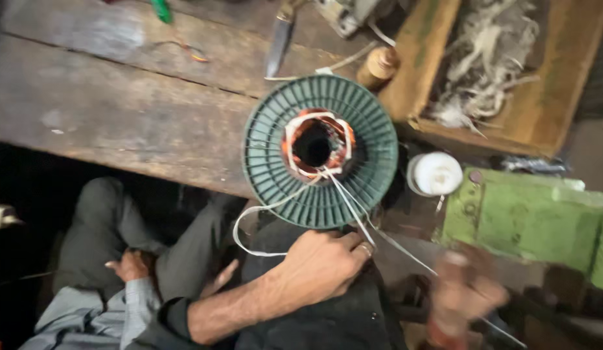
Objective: The person sits on the floor and ties white string around the copper windings of a motor stator to secure them. They repeatedly wrap, pull, and knot the string around the stator slots while holding the component steady.
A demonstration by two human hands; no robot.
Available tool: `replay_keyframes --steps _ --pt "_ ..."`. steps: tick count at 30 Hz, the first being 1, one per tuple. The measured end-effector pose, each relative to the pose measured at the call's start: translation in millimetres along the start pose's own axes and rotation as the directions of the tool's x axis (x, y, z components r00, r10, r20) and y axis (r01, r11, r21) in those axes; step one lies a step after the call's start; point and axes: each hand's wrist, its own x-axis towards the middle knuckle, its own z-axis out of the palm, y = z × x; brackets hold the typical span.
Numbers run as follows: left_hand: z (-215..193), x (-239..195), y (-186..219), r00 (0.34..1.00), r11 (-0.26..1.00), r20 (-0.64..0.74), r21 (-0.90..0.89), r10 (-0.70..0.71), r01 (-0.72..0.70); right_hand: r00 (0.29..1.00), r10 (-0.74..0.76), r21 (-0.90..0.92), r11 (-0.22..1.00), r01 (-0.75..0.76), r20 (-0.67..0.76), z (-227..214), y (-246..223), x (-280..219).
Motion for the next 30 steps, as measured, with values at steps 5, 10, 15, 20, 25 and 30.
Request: replay_keyframes --steps 5,10,15,20,25,30 --pt "-4 -17 5 0.958 0.991 0.262 -0.018 -0.120 0.130 0.735 -0.471 0.203 0.880 0.430 0.488 37 -73 64" --pt "-16 -32 0 0.984 0.916 0.155 -0.377 -0.085 0.138 0.525 -0.443 0.429 0.890 0.158 0.727 21 -78 71" --pt "3 -36 -2 0.998 0.783 0.067 -0.622 0.019 0.027 0.621 0.133 0.395 0.665 -0.633 0.772 18 -29 18" --pt "9 -25 -7 0.972 0.899 -0.113 -0.371 0.207 -0.234 0.497 0.106 0.256 0.754 -0.604 0.861 -3 20 -10" --pt "6 9 -3 0.941 0.854 -0.091 -0.398 0.326 -0.335 0.895 0.069 0.537 0.778 -0.325 0.441 -20 87 -66" --pt "-45 10 -11 0.963 0.564 -0.262 -0.805 -0.057 -0.185 0.906 0.403 -0.208 0.904 -0.373 0.131 -43 172 -121"
